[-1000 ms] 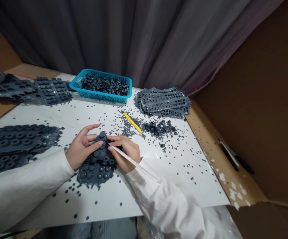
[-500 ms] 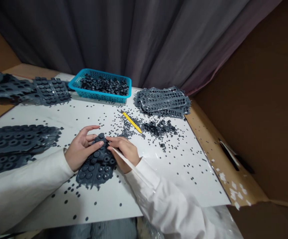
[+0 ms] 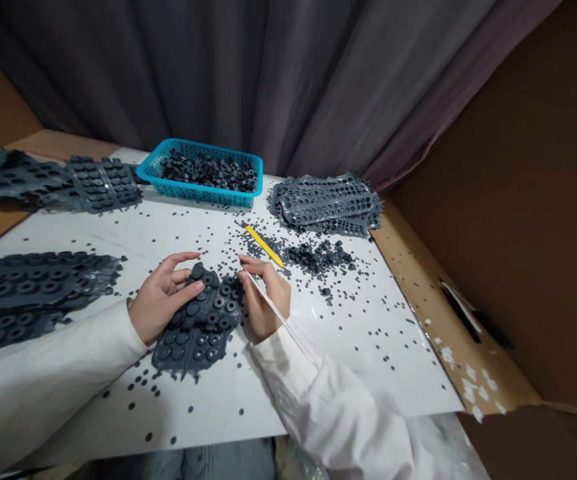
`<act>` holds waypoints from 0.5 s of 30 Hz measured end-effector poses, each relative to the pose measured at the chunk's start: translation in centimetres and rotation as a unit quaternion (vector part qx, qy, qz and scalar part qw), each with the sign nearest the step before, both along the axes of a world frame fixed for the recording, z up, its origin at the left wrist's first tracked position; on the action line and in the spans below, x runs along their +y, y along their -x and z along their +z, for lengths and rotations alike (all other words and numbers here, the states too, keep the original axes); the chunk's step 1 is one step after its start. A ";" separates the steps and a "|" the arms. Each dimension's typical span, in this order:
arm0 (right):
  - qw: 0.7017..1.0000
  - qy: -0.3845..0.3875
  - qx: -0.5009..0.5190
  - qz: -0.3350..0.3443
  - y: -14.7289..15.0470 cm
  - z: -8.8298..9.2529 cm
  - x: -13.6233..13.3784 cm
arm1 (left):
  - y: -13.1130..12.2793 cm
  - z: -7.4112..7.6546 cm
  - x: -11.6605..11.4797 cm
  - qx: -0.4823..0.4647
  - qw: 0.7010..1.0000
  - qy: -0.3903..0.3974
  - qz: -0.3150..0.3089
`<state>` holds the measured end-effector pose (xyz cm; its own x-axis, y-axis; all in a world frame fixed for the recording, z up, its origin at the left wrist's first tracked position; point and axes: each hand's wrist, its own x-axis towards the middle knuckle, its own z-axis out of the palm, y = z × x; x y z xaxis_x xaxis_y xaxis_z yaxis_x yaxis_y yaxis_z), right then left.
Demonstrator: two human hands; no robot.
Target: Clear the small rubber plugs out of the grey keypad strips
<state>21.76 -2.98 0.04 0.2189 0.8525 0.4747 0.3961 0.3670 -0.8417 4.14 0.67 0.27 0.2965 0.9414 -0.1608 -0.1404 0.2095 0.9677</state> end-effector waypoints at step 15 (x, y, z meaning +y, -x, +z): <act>0.986 -0.034 -0.045 0.155 0.7 0.8 -0.7 | 0.4 0.1 0.3 -0.049 0.999 -0.005 -0.010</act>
<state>21.07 -3.63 0.85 -0.0921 0.8376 0.5385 0.3282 0.5361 -0.7777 3.76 0.97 0.39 0.3289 0.9366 -0.1206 -0.2303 0.2034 0.9516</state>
